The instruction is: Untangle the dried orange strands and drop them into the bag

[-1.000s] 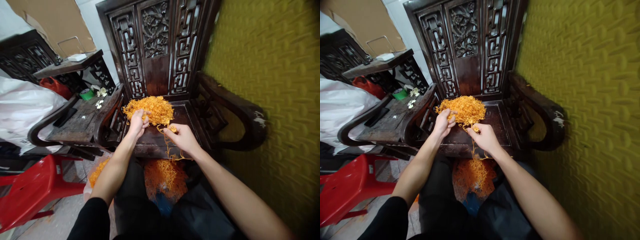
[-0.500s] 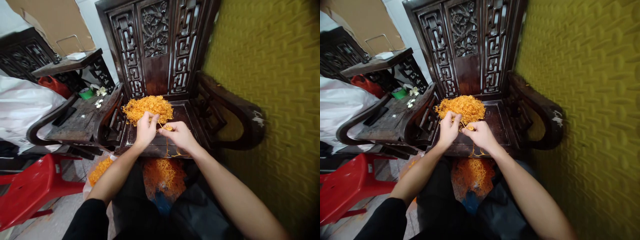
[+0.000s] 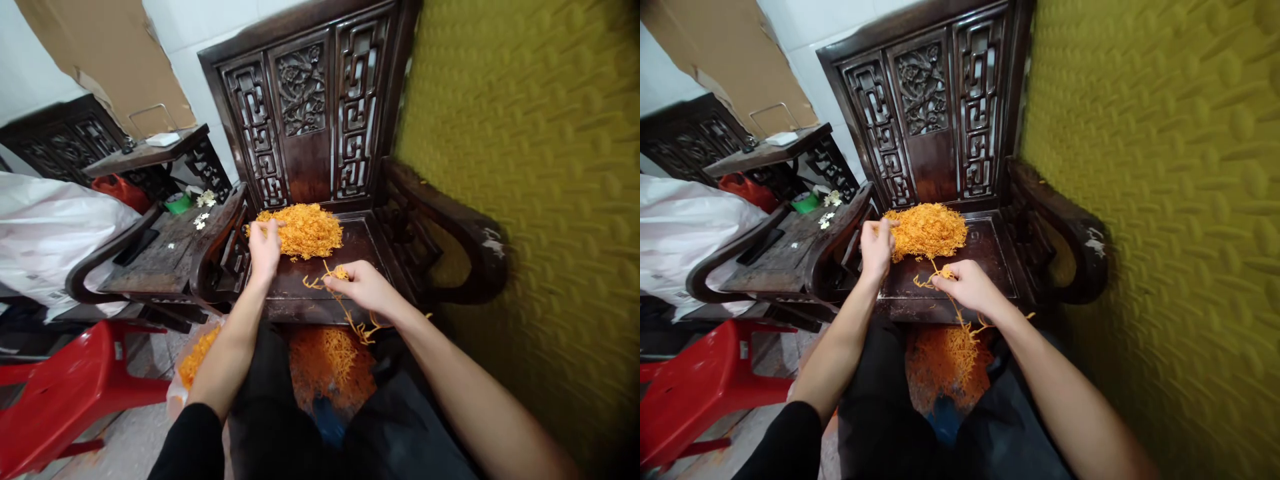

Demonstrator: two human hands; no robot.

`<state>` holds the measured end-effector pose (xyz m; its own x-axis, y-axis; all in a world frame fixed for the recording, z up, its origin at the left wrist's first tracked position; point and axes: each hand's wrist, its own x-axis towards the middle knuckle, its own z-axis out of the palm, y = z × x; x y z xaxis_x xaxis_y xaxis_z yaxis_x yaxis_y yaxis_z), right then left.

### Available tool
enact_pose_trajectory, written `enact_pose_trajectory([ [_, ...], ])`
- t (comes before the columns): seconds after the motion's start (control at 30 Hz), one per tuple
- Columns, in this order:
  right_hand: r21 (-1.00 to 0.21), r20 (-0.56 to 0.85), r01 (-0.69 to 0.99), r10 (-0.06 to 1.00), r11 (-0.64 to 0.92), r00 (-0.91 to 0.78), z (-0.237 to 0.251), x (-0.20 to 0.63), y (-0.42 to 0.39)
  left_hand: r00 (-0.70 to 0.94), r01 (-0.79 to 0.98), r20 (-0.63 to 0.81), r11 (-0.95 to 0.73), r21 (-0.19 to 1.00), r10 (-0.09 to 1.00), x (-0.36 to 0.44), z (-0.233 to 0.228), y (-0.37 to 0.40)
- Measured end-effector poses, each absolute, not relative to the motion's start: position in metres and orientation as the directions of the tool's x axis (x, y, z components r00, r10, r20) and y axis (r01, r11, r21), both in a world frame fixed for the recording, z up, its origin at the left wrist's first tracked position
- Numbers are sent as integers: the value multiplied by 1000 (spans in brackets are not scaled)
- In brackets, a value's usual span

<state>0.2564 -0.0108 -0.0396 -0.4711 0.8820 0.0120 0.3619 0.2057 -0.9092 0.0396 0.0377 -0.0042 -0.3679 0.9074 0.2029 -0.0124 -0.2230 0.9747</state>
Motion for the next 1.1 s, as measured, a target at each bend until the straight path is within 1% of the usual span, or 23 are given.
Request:
enact_pose_trajectory([
  [0.07, -883, 46, 394, 882, 256, -468, -41, 261, -6, -153, 123, 294, -277, 953, 944, 50, -8, 20],
  [0.1, -872, 60, 407, 884, 273, -464, -42, 262, -3, -33, 211, 341, -327, 921, 940, 56, -9, 10],
  [0.13, -862, 70, 419, 885, 286, -460, -43, 264, -2, 90, 302, 366, -376, 876, 926, 63, -9, 0],
  [0.2, -844, 76, 443, 886, 301, -457, -46, 265, 0, 310, 447, 385, -491, 748, 869, 73, -8, -13],
  [0.27, -832, 77, 459, 884, 312, -462, -49, 265, 1, 451, 508, 359, -566, 649, 817, 79, -8, -18],
  [0.3, -825, 80, 466, 883, 320, -463, -49, 265, 1, 484, 520, 345, -582, 625, 804, 80, -10, -18],
  [0.37, -812, 90, 477, 881, 335, -465, -49, 264, 0, 499, 537, 338, -591, 602, 798, 81, -14, -16],
  [0.53, -815, 97, 463, 870, 348, -483, -41, 260, -4, 482, 526, 411, -630, 571, 774, 79, -21, -19],
  [0.57, -808, 86, 474, 867, 349, -491, -40, 259, -4, 454, 513, 457, -643, 568, 765, 79, -19, -23],
  [0.6, -788, 64, 509, 869, 346, -491, -41, 257, -5, 389, 500, 530, -656, 566, 754, 79, -14, -28],
  [0.63, -752, 33, 566, 877, 338, -480, -43, 256, -5, 272, 486, 623, -663, 569, 734, 79, -8, -32],
  [0.67, -704, -4, 632, 887, 325, -461, -46, 254, -5, 102, 463, 716, -670, 580, 690, 78, 0, -37],
  [0.7, -657, -41, 688, 896, 309, -442, -49, 253, -5, -95, 426, 779, -681, 595, 620, 77, 10, -40],
  [0.73, -630, -71, 717, 897, 299, -437, -51, 252, -5, -277, 372, 793, -700, 610, 543, 75, 20, -43],
  [0.77, -638, -91, 710, 887, 298, -453, -52, 251, -5, -412, 303, 770, -724, 619, 486, 72, 29, -45],
  [0.8, -680, -99, 664, 859, 311, -503, -51, 251, -6, -490, 228, 737, -747, 624, 466, 68, 39, -46],
  [0.83, -745, -90, 578, 810, 331, -580, -48, 251, -8, -517, 159, 709, -760, 631, 480, 61, 46, -48],
  [0.9, -856, -30, 364, 668, 367, -743, -39, 251, -14, -497, 73, 675, -749, 659, 545, 42, 55, -55],
  [0.93, -881, -5, 281, 585, 382, -811, -35, 251, -18, -492, 60, 654, -727, 684, 574, 30, 54, -61],
  [0.97, -885, -2, 233, 498, 404, -867, -33, 249, -22, -503, 68, 634, -704, 707, 588, 17, 51, -69],
  [1.03, -842, -76, 245, 345, 481, -936, -36, 246, -31, -554, 127, 582, -631, 765, 595, -15, 35, -90],
  [1.07, -799, -144, 290, 301, 526, -943, -42, 243, -35, -587, 183, 566, -586, 789, 579, -32, 23, -101],
  [1.1, -746, -218, 352, 292, 565, -931, -49, 242, -38, -623, 263, 567, -537, 801, 540, -51, 8, -113],
])
